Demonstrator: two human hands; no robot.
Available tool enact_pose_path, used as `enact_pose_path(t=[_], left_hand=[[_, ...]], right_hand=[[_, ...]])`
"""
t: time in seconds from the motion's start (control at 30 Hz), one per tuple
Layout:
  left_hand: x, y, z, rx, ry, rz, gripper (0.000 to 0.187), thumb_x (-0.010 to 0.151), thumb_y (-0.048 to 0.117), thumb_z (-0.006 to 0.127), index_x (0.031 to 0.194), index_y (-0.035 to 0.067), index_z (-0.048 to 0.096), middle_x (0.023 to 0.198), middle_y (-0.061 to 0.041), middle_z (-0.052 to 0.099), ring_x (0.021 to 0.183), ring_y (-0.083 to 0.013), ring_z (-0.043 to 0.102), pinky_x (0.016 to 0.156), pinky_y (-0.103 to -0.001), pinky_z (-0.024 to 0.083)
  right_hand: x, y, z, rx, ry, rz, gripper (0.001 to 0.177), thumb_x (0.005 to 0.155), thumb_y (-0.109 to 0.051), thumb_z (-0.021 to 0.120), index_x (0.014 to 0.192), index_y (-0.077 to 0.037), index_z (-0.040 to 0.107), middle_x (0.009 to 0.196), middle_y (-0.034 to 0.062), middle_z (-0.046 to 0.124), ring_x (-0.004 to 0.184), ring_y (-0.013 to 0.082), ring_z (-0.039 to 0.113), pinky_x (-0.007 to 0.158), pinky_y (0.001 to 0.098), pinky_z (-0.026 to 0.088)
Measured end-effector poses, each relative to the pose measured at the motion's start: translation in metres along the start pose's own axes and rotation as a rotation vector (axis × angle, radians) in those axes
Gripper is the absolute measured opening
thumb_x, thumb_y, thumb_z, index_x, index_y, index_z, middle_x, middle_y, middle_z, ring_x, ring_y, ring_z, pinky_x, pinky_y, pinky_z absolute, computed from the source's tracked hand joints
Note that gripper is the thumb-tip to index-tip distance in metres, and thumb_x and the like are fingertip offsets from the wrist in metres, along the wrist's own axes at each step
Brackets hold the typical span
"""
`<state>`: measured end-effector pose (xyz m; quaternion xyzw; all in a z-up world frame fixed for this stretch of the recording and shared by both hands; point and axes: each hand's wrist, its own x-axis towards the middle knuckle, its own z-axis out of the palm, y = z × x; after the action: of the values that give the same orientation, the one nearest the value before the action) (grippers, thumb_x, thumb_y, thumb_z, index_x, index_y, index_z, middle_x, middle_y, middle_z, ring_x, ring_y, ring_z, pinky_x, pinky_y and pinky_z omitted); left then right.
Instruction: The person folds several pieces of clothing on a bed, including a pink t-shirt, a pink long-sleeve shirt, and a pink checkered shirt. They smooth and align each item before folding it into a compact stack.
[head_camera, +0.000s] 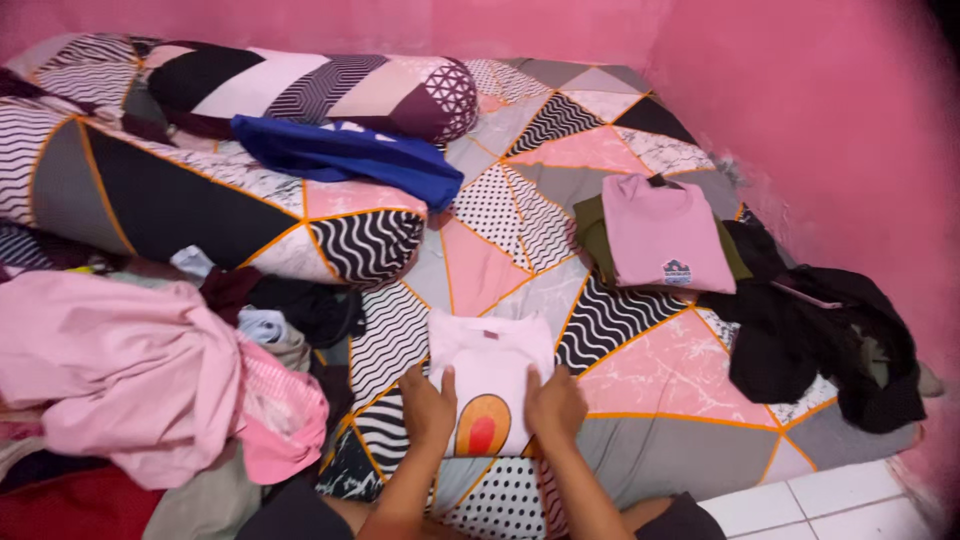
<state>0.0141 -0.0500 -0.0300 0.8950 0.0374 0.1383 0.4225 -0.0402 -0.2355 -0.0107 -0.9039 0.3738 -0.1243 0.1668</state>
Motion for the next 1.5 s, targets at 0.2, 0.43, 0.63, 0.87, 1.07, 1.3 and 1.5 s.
enact_pose_path(t=[0.2,0.43,0.63,0.87,1.07,1.3,1.5], left_hand=[[-0.004,0.033,0.004,-0.054,-0.363,-0.184,0.057,0.097,0.051,0.057,0.123,0.001,0.06,0.108,-0.033,0.072,0.101,-0.0491,0.068,0.087,-0.055,0.053],[0.02,0.148,0.079,-0.523,-0.261,0.208,0.068,0.101,0.039,0.054,0.149,-0.006,0.036,0.144,-0.035,0.05,0.131,-0.0479,0.051,0.106,-0.048,0.042],[0.109,0.296,0.228,-0.714,-0.282,0.275,0.052,0.099,0.032,0.058,0.134,-0.006,0.052,0.129,-0.03,0.064,0.122,-0.0468,0.06,0.103,-0.05,0.045],[0.135,0.313,0.346,-0.381,-0.413,0.064,0.07,0.09,0.037,0.072,0.134,-0.009,0.043,0.127,-0.037,0.058,0.118,-0.0506,0.058,0.102,-0.051,0.045],[0.101,0.303,0.313,-0.315,-0.102,0.55,0.078,0.09,0.035,0.069,0.153,0.003,0.037,0.155,-0.029,0.038,0.145,-0.0449,0.035,0.119,-0.057,0.03],[0.103,0.304,0.297,0.125,-0.484,0.809,0.066,0.1,0.043,0.049,0.159,0.021,0.031,0.17,-0.012,0.012,0.156,-0.0386,0.006,0.112,-0.078,0.01],[0.095,0.279,0.271,0.23,-0.633,0.825,0.075,0.098,0.044,0.048,0.161,0.013,0.023,0.17,-0.011,0.01,0.156,-0.0347,0.007,0.112,-0.076,0.011]], right_hand=[[0.002,0.019,-0.004,0.281,-0.222,0.015,0.042,0.095,-0.04,0.061,0.113,-0.003,0.061,0.111,0.0239,0.07,0.106,0.0448,0.066,0.092,0.0525,0.052],[0.135,0.086,-0.083,0.464,0.184,-0.18,0.045,0.096,-0.031,0.062,0.129,-0.001,0.062,0.119,0.0265,0.068,0.114,0.0421,0.064,0.098,0.0473,0.05],[0.32,0.107,-0.169,0.299,0.436,-0.302,0.042,0.098,-0.028,0.063,0.133,-0.005,0.06,0.121,0.0278,0.065,0.115,0.0477,0.06,0.098,0.0524,0.048],[0.445,0.151,-0.116,0.189,0.217,-0.248,0.053,0.094,-0.032,0.066,0.14,-0.009,0.054,0.13,0.028,0.058,0.119,0.0474,0.055,0.097,0.052,0.047],[0.425,0.15,-0.094,-0.011,0.279,-0.222,0.046,0.107,-0.034,0.053,0.149,-0.016,0.051,0.146,0.0218,0.054,0.137,0.0426,0.05,0.113,0.0525,0.042],[0.371,0.117,-0.077,-0.051,0.044,-0.445,0.058,0.106,-0.042,0.04,0.158,-0.02,0.034,0.167,0.0166,0.025,0.152,0.0367,0.026,0.114,0.0673,0.022],[0.366,0.1,-0.103,-0.143,0.047,-0.43,0.062,0.101,-0.044,0.045,0.158,-0.02,0.036,0.162,0.0174,0.03,0.15,0.038,0.027,0.113,0.0712,0.019]])
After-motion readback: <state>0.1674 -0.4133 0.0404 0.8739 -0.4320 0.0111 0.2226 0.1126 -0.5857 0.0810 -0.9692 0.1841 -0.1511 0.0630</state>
